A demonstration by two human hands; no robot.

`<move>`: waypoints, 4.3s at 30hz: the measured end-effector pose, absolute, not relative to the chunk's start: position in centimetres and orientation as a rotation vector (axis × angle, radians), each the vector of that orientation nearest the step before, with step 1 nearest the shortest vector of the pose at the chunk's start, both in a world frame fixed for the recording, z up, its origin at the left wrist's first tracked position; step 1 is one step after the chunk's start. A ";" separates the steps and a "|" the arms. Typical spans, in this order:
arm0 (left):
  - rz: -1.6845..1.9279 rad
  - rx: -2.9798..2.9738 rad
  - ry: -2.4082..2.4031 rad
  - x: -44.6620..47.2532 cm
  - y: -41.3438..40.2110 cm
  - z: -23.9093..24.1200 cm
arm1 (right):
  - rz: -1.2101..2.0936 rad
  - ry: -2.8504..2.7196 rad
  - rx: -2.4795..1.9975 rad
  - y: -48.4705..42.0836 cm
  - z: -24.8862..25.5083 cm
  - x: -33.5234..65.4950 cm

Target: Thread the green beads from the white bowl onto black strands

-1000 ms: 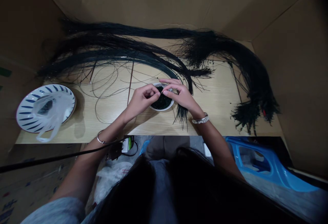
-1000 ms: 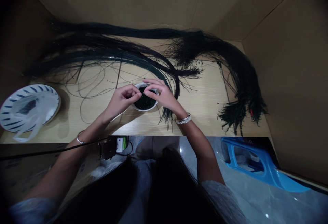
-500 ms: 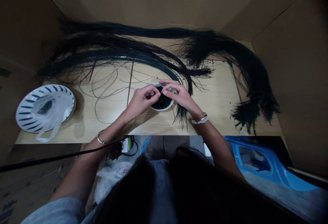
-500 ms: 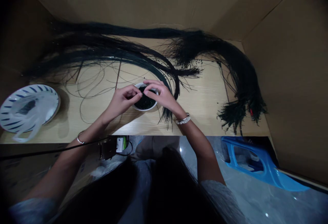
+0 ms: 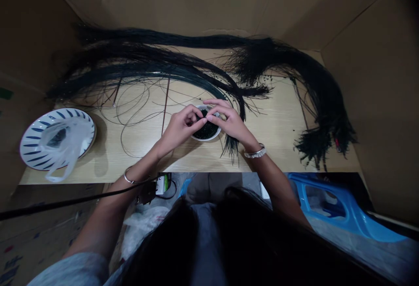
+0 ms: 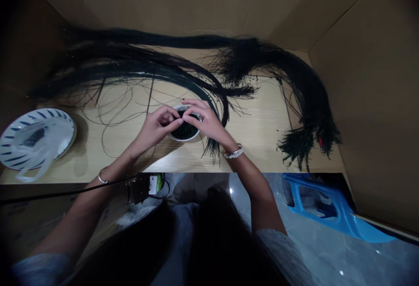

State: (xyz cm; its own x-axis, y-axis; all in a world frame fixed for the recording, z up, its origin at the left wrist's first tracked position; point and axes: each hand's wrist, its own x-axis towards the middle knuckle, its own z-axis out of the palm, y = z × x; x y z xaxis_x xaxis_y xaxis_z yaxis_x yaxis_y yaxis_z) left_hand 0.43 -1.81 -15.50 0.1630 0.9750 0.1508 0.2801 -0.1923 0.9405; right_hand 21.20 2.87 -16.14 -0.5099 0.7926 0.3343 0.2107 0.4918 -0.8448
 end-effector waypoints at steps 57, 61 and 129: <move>1.013 1.574 1.291 0.3 -2.0 -14.9 | 0.826 -2.372 -1.262 2.2 -17.8 20.9; 1.014 1.564 1.288 0.3 -2.1 -14.9 | 0.854 -2.352 -1.242 2.1 -17.8 20.8; 1.113 1.492 1.303 0.6 -2.2 -15.0 | 1.021 -1.904 -0.950 3.3 -16.3 21.5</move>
